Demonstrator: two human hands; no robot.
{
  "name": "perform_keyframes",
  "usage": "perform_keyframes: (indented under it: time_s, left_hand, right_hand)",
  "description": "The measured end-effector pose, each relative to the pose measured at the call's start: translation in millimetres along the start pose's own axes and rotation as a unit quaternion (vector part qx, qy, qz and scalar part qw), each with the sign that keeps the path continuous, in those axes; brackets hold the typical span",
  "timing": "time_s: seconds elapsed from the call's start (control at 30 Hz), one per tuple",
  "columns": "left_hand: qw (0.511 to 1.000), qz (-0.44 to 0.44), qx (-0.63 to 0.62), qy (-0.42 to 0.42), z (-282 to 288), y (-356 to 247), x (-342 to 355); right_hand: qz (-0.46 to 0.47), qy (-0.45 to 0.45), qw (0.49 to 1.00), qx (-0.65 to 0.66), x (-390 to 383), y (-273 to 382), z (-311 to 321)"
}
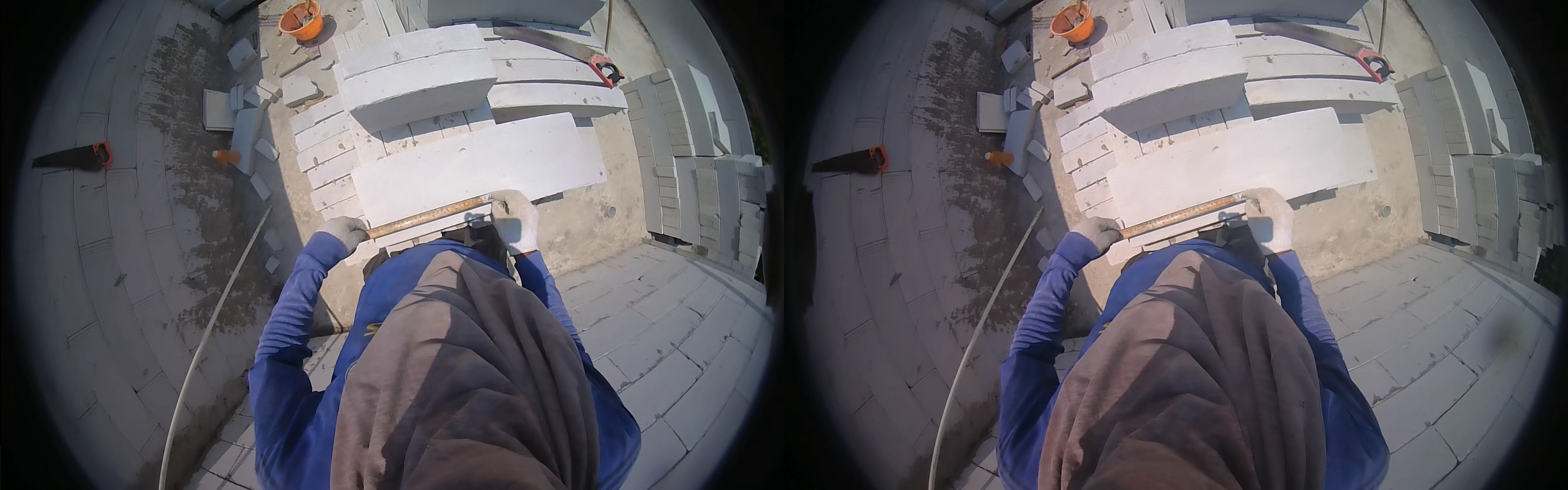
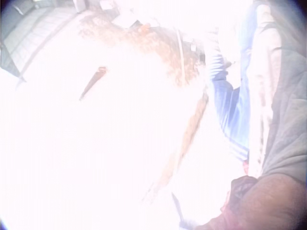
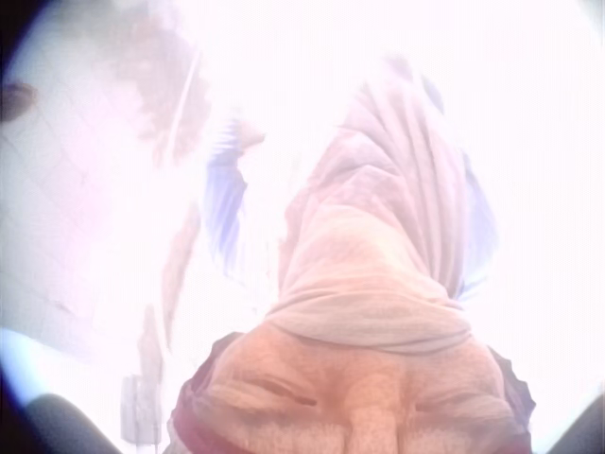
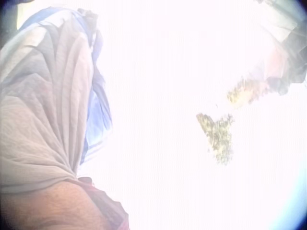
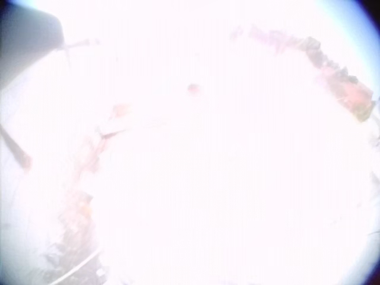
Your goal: The person measures and cuts white rectangular tiles using a tape measure and a hand saw. They repeatedly measure the tiles, mark them, and saw them into smaller pieces on a tiled outdoor surface. The cut pieces are stacked or placed aside.
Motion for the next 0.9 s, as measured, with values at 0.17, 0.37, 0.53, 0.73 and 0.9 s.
perform_keyframes:
  time_s: [0.17, 0.37, 0.53, 0.73, 0.9]
  left_hand:
    - [0.998, 0.031, -0.053, -0.010, -32.7, 2.8, -19.9]
    - [0.998, 0.048, -0.032, -0.016, -38.5, 14.6, -12.4]
    - [0.999, 0.048, -0.019, -0.013, -35.7, 19.4, 1.7]
    - [0.999, 0.025, -0.022, -0.013, -34.4, 16.9, 4.0]
    - [0.999, 0.030, -0.032, -0.003, -33.3, 14.8, 0.0]
  right_hand:
    - [0.060, -0.036, 0.996, -0.060, -21.8, 6.5, 1.4]
    - [0.050, -0.020, 0.994, -0.096, -24.5, 1.3, -4.8]
    - [0.073, -0.043, 0.993, -0.088, -33.5, -0.8, -4.3]
    - [0.062, -0.064, 0.994, -0.068, -38.9, -1.2, -3.9]
    - [0.076, -0.073, 0.993, -0.056, -37.2, 3.9, -3.5]
Point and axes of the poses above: each hand's wrist, its own x-axis towards the middle knuckle, its own z-axis out of the back of the hand, y = z × x, the point moved 10 cm from there along x, towards the middle knuckle, and after that the axes turned 9 degrees about -x, right-handed, at the moved point
